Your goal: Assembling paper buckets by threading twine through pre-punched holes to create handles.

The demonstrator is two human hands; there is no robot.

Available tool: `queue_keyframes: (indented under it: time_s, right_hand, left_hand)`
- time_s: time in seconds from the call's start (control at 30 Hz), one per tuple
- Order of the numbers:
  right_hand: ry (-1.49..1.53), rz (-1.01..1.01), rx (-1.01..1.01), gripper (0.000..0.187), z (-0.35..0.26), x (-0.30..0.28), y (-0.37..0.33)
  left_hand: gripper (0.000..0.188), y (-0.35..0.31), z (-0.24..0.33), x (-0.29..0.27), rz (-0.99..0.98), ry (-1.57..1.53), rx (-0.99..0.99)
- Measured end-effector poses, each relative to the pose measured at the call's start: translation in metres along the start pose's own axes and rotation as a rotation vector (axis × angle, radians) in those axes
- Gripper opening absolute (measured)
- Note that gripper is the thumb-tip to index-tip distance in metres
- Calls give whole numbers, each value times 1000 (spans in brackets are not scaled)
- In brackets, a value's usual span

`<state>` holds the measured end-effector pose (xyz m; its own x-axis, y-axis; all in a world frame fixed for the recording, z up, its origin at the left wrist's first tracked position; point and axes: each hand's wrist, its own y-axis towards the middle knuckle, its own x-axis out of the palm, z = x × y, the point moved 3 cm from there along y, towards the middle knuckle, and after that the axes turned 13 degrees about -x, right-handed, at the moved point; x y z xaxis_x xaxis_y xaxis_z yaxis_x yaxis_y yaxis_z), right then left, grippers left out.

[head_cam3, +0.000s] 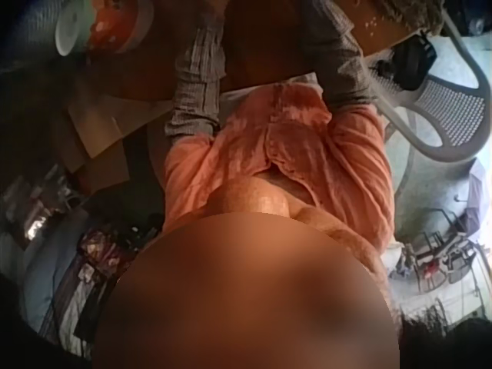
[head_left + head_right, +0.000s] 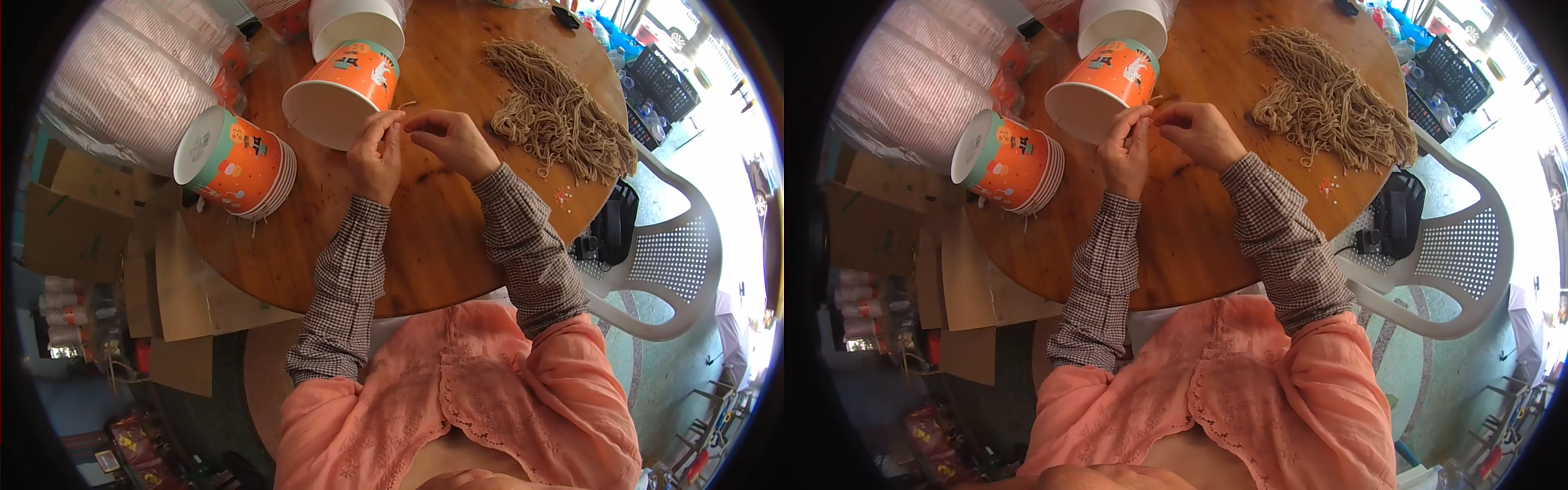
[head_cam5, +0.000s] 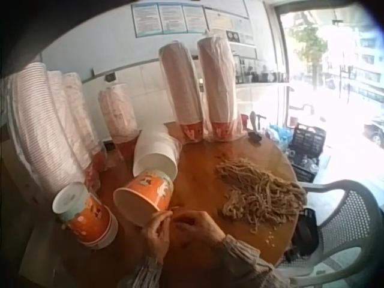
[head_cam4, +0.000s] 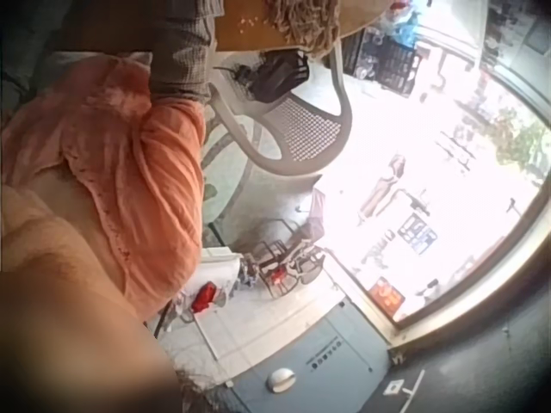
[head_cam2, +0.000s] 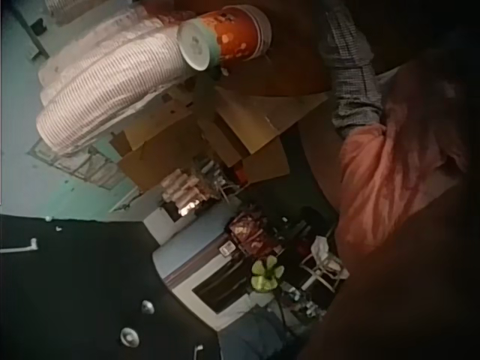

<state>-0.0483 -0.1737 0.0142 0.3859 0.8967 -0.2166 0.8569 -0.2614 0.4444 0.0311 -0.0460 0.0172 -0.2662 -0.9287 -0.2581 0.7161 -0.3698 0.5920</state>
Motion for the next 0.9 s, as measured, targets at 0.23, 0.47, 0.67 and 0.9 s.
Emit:
queue_keyframes:
  time_s: [0.23, 0.47, 0.67, 0.9]
  right_hand:
    - [-50, 41, -12, 19, -9, -3, 0]
    - [14, 43, -130, 17, -14, 1, 1]
    - [59, 165, -80, 20, -13, -2, 1]
    - [80, 229, -116, 16, -4, 10, 3]
  left_hand:
    - [13, 4, -6, 2, -29, 38, -16]
    - [10, 1, -4, 1, -26, 166, 74]
    - [9, 0, -6, -3, -69, 10, -85]
    - [15, 0, 0, -5, -88, 27, -43]
